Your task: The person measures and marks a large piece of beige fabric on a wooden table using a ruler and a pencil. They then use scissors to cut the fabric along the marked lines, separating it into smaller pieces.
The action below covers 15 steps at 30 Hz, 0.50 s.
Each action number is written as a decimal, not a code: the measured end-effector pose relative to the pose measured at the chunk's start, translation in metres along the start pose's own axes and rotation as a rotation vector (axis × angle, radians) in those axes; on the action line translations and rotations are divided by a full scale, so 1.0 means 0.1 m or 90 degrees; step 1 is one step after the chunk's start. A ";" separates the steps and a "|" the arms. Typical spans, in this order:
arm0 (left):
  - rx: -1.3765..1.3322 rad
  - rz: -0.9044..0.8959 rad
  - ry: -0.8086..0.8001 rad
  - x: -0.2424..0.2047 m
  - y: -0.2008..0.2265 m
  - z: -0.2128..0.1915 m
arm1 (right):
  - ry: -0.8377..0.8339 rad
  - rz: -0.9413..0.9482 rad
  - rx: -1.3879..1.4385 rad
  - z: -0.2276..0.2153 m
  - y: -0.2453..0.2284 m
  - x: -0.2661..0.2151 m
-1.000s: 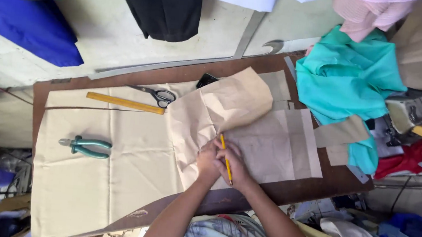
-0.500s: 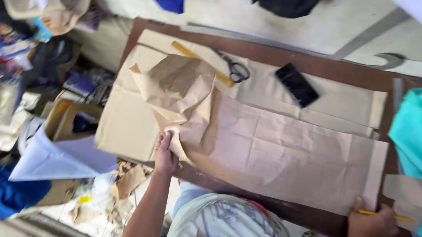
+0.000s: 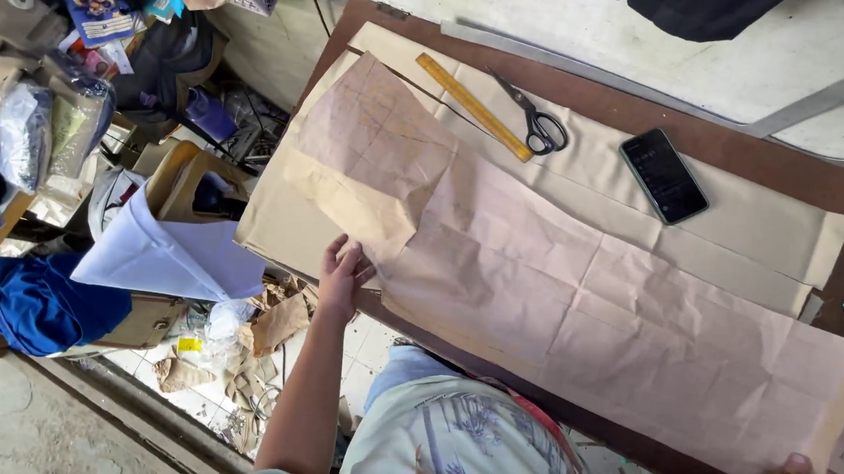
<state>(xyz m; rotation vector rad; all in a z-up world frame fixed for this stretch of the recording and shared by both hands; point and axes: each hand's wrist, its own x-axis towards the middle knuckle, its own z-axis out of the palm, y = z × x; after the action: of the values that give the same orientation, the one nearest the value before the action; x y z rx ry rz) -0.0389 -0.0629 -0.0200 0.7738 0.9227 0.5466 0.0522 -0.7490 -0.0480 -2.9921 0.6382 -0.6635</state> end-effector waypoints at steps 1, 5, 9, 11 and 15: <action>0.076 0.012 0.012 -0.01 0.11 0.07 | 0.050 -0.022 -0.045 0.07 0.08 0.01; 0.244 -0.025 0.068 -0.06 0.57 0.41 | 0.008 -0.010 0.042 0.08 0.30 0.05; 0.280 -0.089 0.046 0.40 0.45 0.37 | 0.010 -0.025 0.159 0.16 0.67 -0.05; 0.357 -0.056 0.080 0.59 0.36 0.38 | 0.012 -0.042 0.118 0.34 1.10 -0.16; 0.202 -0.042 0.031 0.69 0.27 0.38 | -0.133 -0.158 -0.290 0.17 1.50 -0.15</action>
<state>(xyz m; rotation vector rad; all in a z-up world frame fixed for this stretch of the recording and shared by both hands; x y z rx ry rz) 0.0263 -0.0111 -0.0190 1.0151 1.0919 0.3664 -0.0109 -0.8818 -0.0841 -3.5367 0.4620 -0.2190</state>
